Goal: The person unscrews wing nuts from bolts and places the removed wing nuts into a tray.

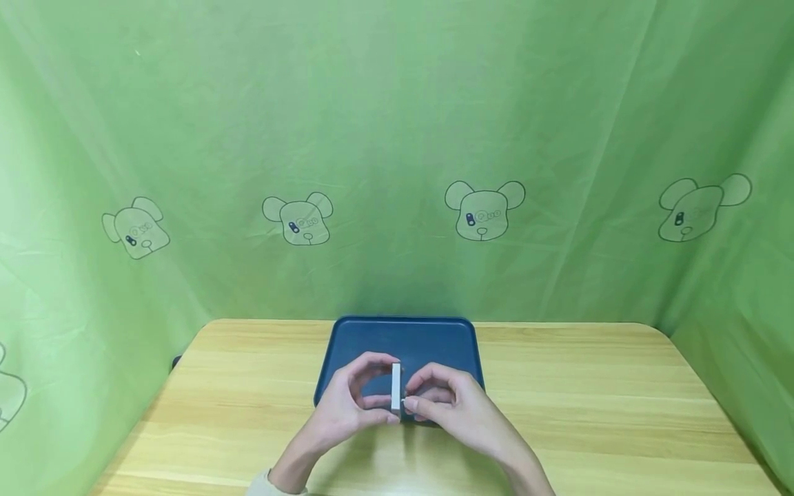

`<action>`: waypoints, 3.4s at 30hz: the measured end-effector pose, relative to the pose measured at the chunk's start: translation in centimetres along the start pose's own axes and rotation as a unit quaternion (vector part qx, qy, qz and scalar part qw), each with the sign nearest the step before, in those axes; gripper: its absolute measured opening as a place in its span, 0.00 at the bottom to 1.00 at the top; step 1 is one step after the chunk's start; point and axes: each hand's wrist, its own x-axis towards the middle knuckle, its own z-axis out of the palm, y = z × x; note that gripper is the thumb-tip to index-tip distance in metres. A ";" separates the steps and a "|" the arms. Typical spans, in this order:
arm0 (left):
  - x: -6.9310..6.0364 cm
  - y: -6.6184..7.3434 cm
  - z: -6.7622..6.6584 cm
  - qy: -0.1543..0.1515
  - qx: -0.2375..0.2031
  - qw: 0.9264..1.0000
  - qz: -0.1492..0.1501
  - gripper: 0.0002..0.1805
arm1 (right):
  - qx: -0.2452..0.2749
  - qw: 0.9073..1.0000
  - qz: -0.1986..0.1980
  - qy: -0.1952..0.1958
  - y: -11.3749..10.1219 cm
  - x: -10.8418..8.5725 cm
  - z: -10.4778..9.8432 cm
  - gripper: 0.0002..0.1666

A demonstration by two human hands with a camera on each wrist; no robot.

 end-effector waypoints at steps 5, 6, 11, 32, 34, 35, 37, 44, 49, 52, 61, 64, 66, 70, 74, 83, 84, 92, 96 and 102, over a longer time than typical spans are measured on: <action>-0.1 0.1 0.1 0.001 -0.002 1.000 0.001 0.41 | -0.018 1.000 0.005 0.009 0.0 0.1 0.1 0.17; -0.1 0.1 0.1 0.002 -0.003 1.000 0.002 0.41 | -0.019 1.000 0.007 0.009 0.0 0.1 0.1 0.17; -0.1 0.1 0.0 0.005 0.003 1.000 0.008 0.40 | -0.022 0.999 0.022 0.014 0.0 0.1 0.2 0.17; 0.0 0.3 -0.2 0.014 0.018 1.000 -0.002 0.40 | 0.012 1.000 -0.016 -0.008 0.3 0.1 -0.2 0.12; 0.0 0.3 -0.2 0.015 0.019 1.000 -0.001 0.40 | 0.014 1.000 -0.021 -0.007 0.3 0.3 -0.2 0.12; 0.0 0.3 -0.3 0.015 0.019 1.000 -0.002 0.41 | 0.013 1.000 -0.021 -0.006 0.2 0.3 -0.2 0.12; 0.0 0.3 -0.3 0.014 0.017 1.000 -0.007 0.41 | 0.008 1.000 -0.017 0.000 0.1 0.3 -0.1 0.12; 0.0 0.3 0.1 0.013 0.011 1.000 -0.017 0.42 | -0.008 1.000 -0.016 0.009 0.0 0.0 -0.2 0.10; 0.1 0.0 0.4 0.007 0.006 1.000 -0.011 0.42 | -0.028 0.999 -0.019 0.012 0.1 -0.3 -0.4 0.10; 0.1 -0.1 0.3 0.007 0.006 1.000 -0.007 0.42 | -0.031 0.999 -0.006 0.009 0.1 -0.3 -0.5 0.12; 0.1 0.0 0.1 0.016 0.014 1.000 -0.008 0.42 | 0.015 0.999 0.026 -0.017 0.1 -0.1 -0.4 0.19; 0.0 -0.1 0.0 0.015 0.017 1.000 -0.009 0.41 | 0.033 0.999 0.027 -0.019 0.3 -0.1 -0.2 0.20; 0.0 -0.1 0.1 0.015 0.019 1.000 -0.008 0.41 | 0.041 0.999 0.024 -0.021 0.4 0.0 -0.2 0.19; 0.0 0.0 0.1 0.016 0.023 1.000 -0.007 0.41 | 0.032 0.999 0.017 -0.018 0.5 0.1 -0.2 0.17; 0.0 0.2 0.0 0.016 0.023 1.000 -0.005 0.40 | 0.017 1.000 0.006 -0.014 0.5 0.2 -0.2 0.13; 0.0 0.1 0.0 0.020 0.026 0.999 -0.014 0.40 | 0.013 1.000 0.010 -0.008 0.5 0.1 -0.1 0.12; 0.0 0.1 0.0 0.019 0.025 0.999 -0.015 0.40 | 0.016 1.000 0.010 -0.007 0.5 0.0 -0.1 0.12; 0.0 -0.1 0.2 0.013 0.012 1.000 -0.020 0.40 | 0.018 1.000 0.016 0.004 0.6 0.1 -0.1 0.12; 0.1 -0.2 0.2 0.009 0.006 1.000 -0.020 0.41 | 0.005 1.000 0.019 0.006 0.6 0.2 -0.1 0.11; 0.0 -0.2 0.3 0.014 0.009 1.000 -0.018 0.40 | 0.012 1.000 0.006 0.005 0.6 0.3 0.1 0.10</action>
